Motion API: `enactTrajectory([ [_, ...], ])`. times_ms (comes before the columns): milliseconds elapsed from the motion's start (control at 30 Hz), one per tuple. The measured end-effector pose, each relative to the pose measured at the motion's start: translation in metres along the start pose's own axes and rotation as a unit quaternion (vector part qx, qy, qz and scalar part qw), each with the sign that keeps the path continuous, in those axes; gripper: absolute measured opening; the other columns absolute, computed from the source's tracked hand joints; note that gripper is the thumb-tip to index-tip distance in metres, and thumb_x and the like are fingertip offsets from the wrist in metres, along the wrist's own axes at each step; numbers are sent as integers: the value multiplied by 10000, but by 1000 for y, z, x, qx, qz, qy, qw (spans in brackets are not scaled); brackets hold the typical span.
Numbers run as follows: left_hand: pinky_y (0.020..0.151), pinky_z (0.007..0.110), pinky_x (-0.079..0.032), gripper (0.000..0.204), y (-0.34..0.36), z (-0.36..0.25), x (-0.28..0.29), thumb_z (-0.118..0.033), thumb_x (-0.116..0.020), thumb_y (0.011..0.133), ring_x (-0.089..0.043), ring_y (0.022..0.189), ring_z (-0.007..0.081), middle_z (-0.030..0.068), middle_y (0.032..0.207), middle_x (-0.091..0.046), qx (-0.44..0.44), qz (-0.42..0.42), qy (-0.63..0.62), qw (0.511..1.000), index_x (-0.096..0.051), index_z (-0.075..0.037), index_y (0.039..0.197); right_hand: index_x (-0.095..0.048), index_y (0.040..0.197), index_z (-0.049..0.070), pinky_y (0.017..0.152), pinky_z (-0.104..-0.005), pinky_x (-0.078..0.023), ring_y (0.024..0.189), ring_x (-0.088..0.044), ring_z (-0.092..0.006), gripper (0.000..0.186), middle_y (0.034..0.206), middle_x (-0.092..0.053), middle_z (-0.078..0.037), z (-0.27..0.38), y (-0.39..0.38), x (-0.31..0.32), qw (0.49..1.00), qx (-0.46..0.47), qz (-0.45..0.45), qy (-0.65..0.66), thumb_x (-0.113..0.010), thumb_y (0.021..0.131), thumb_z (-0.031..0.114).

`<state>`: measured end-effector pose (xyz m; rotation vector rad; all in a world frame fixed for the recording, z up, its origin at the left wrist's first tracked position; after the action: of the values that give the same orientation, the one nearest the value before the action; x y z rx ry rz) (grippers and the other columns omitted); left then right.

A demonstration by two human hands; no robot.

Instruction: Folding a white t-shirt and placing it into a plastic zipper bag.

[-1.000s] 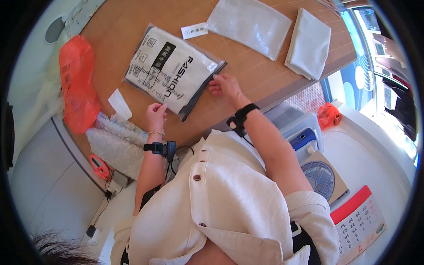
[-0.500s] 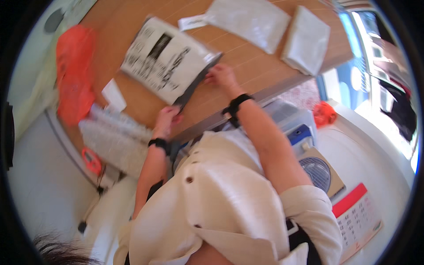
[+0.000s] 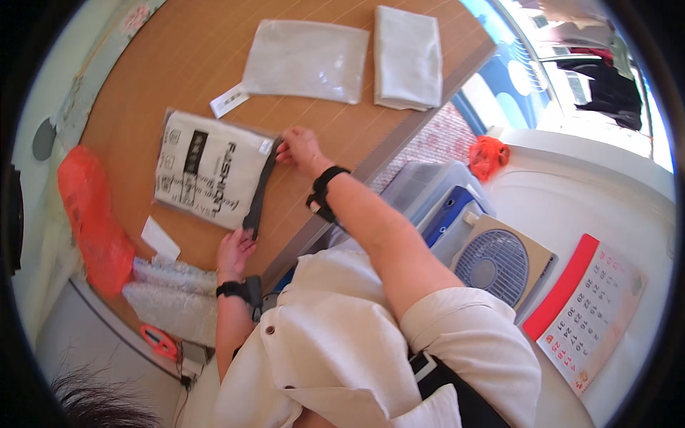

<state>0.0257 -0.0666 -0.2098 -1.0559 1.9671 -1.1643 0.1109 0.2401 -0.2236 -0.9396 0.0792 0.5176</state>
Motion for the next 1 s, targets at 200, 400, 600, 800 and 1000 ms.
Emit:
enactTrajectory([
  [200, 627, 325, -534, 223, 6, 1, 0, -207, -661, 842, -606, 753, 171, 91, 910, -652, 9, -50, 20, 999, -548, -56, 961, -583, 962, 46, 475, -290, -514, 535, -612, -176, 168, 692, -597, -63, 20, 14, 9, 999, 26, 8, -44, -510, 896, 182],
  [400, 614, 320, -535, 184, 6, 2, 6, -181, -645, 859, -646, 745, 195, 74, 883, -655, 0, -45, 12, 999, -536, -61, 949, -586, 969, 34, 512, -291, -523, 559, -616, -169, 181, 719, -605, -70, 26, 6, 0, 992, 10, 42, -115, -533, 898, 191],
  [600, 606, 309, -527, 174, 10, 6, 6, -167, -644, 857, -649, 739, 205, 76, 876, -652, -10, -43, 3, 999, -536, -55, 936, -595, 936, 25, 523, -281, -524, 593, -629, -160, 171, 751, -619, -82, 22, 6, -1, 982, 14, 63, -177, -564, 881, 184],
  [800, 596, 308, -527, 160, 9, 6, 3, -154, -632, 860, -649, 732, 206, 75, 859, -644, -8, -63, 40, 997, -533, -47, 928, -606, 939, 20, 648, -346, -524, 751, -644, -250, 175, 799, -633, -124, 42, 12, 19, 943, 137, -16, -302, -599, 839, 164],
  [1000, 599, 325, -535, 171, 2, 2, 2, -163, -627, 863, -652, 746, 223, 85, 875, -634, -12, -59, 13, 998, -525, -42, 928, -537, 1090, 19, 883, -429, -441, 1052, -522, -378, 355, 1107, -536, -211, 150, -24, 69, 763, 364, -245, -475, -646, 781, 156],
])
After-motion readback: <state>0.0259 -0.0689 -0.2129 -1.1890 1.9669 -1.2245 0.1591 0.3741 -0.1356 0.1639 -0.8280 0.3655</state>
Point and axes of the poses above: each hand's wrist, its own y-axis towards the middle knuckle, its own x-axis out of the back of the hand, z = x × y, the point moved 9 cm from there along y, towards the middle knuckle
